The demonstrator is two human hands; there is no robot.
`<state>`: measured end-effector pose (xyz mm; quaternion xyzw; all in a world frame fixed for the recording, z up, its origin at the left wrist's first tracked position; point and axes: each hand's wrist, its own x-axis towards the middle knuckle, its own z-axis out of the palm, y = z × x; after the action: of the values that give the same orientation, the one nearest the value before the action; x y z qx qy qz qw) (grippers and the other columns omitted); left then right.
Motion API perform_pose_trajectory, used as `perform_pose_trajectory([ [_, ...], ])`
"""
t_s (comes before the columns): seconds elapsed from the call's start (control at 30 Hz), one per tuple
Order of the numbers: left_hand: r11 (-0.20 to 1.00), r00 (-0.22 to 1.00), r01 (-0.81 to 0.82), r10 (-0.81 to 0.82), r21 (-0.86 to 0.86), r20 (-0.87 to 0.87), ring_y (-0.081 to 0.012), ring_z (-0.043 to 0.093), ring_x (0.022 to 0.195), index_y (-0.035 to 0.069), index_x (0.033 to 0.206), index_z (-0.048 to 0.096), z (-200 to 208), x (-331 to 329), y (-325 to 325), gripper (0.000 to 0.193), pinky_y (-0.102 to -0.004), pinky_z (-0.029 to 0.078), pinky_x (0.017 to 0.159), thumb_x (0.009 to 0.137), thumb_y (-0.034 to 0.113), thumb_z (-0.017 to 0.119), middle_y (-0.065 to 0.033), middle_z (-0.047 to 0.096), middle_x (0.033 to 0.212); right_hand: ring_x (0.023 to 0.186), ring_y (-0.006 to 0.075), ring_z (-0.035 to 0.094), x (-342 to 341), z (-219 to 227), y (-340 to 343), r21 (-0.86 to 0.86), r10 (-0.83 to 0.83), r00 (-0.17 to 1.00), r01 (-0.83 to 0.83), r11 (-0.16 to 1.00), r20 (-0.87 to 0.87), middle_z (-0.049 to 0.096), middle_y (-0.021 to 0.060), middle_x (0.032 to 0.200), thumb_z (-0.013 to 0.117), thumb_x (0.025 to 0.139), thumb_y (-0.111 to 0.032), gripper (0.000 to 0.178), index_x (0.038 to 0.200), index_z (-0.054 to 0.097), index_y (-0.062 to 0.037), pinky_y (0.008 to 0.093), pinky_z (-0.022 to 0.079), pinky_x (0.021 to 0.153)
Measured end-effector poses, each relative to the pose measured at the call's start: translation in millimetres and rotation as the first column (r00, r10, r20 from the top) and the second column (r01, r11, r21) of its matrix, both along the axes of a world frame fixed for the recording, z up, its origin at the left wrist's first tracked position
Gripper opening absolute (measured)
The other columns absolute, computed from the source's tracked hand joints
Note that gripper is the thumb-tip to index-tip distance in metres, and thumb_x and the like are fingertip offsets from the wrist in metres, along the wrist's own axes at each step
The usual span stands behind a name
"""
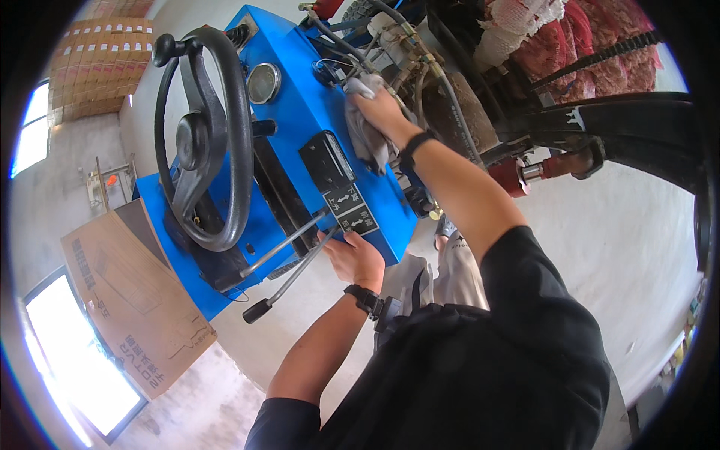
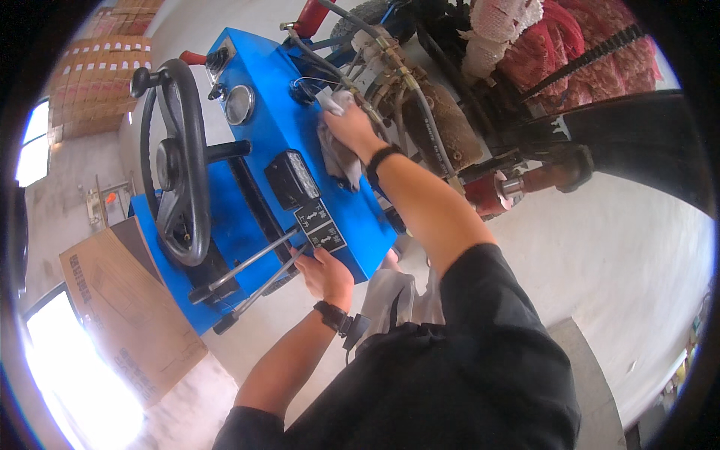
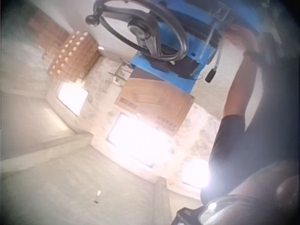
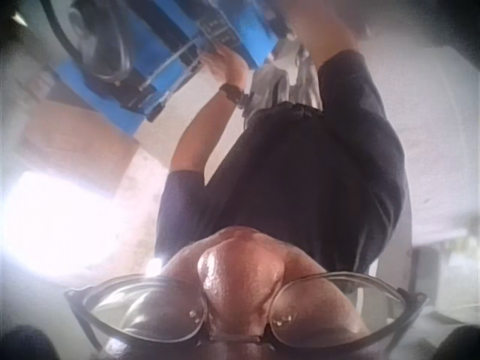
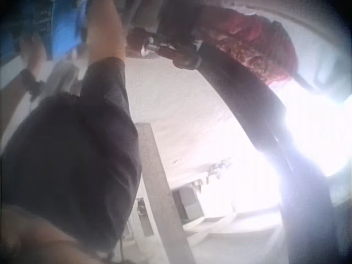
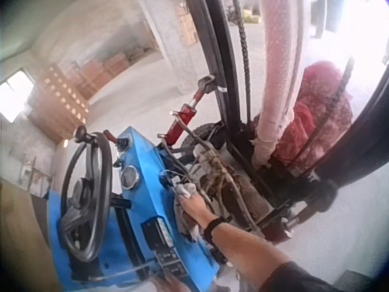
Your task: The person cleans the control panel and steering wheel of a blue forklift using a white cloth. They then pick up a black rectangular device, inspect it, and place it on the forklift's seat before wiping the seat and the blue side panel.
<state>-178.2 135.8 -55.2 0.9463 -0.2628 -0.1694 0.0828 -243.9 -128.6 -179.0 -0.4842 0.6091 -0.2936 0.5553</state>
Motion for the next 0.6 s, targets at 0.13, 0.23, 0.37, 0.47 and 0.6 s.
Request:
perform_pose_trajectory([
  [0.13,1.0,1.0,-0.01,0.01,-0.007,0.018,-0.0468,0.06,0.117,0.001,0.155,0.029,2,-3,0,0.064,-0.0576,0.051,0.093,0.1,0.032,0.039,-0.0264,0.045,0.147,0.122,0.0419,0.063,19,-9,-29,-0.007,0.276,0.961,-0.275,0.961,0.028,0.069,0.0286,0.122,0.066,0.088,-0.042,0.055,0.122,0.066,0.0014,0.044,0.05,0.102],
  [0.23,0.999,0.999,-0.033,0.033,-0.029,0.011,-0.0474,0.06,0.117,0.002,0.155,0.03,-3,-1,6,0.064,-0.0582,0.051,0.093,0.099,0.031,0.039,-0.027,0.048,0.145,0.122,0.042,0.063,18,-24,-32,0.104,0.271,0.96,-0.263,0.959,-0.07,0.068,0.0271,0.125,0.066,0.088,-0.034,0.047,0.121,0.069,-0.0005,0.0446,0.049,0.105],
  [0.37,0.998,0.999,-0.05,0.05,-0.045,-0.015,-0.0478,0.06,0.116,0.004,0.154,0.031,3,-3,0,0.064,-0.0586,0.051,0.092,0.097,0.031,0.041,-0.0271,0.052,0.14,0.119,0.0441,0.063,31,-25,-35,0.065,0.246,0.918,-0.238,0.969,-0.312,0.067,0.0309,0.125,0.065,0.086,-0.026,0.043,0.118,0.07,0.002,0.0475,0.051,0.103],
  [0.47,0.998,0.999,-0.037,0.037,-0.059,-0.001,-0.0484,0.06,0.116,0.004,0.154,0.032,-3,-3,2,0.065,-0.059,0.051,0.091,0.097,0.033,0.042,-0.0272,0.053,0.139,0.114,0.0453,0.065,21,-34,-42,-0.054,0.321,0.906,-0.348,0.936,-0.274,0.068,0.0307,0.12,0.065,0.083,-0.023,0.04,0.115,0.071,0.0016,0.0487,0.053,0.1],
  [0.6,0.997,0.999,-0.036,0.037,-0.062,0.011,-0.0484,0.059,0.117,0.003,0.154,0.032,-10,1,11,0.065,-0.059,0.05,0.092,0.098,0.033,0.042,-0.0274,0.051,0.141,0.105,0.0449,0.068,19,-3,-16,-0.275,0.31,0.94,-0.339,0.9,-0.144,0.072,0.0273,0.109,0.07,0.076,-0.011,0.033,0.108,0.071,-0.0006,0.048,0.054,0.093],
])
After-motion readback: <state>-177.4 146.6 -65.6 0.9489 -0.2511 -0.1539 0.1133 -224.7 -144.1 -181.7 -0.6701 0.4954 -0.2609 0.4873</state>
